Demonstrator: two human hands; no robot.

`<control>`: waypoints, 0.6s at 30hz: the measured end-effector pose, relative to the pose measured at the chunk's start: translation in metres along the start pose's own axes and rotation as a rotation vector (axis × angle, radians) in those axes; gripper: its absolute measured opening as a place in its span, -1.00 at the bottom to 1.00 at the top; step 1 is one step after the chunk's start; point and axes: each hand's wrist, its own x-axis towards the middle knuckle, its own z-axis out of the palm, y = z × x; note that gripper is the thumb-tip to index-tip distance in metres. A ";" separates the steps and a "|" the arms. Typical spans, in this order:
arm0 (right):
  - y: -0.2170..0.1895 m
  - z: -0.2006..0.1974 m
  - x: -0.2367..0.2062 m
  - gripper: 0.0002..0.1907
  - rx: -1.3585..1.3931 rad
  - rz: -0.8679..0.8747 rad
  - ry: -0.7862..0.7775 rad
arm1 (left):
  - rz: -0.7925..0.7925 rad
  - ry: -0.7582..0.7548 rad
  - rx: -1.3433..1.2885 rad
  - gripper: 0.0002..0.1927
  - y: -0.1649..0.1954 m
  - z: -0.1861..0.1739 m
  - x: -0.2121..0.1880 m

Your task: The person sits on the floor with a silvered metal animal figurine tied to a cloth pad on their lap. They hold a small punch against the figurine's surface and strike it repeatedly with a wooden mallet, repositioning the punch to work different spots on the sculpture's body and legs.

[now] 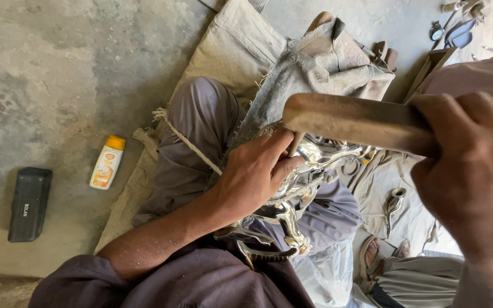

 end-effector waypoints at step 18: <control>-0.001 0.001 0.005 -0.75 0.067 0.042 -0.068 | -0.022 0.009 -0.017 -0.59 -0.004 0.003 -0.005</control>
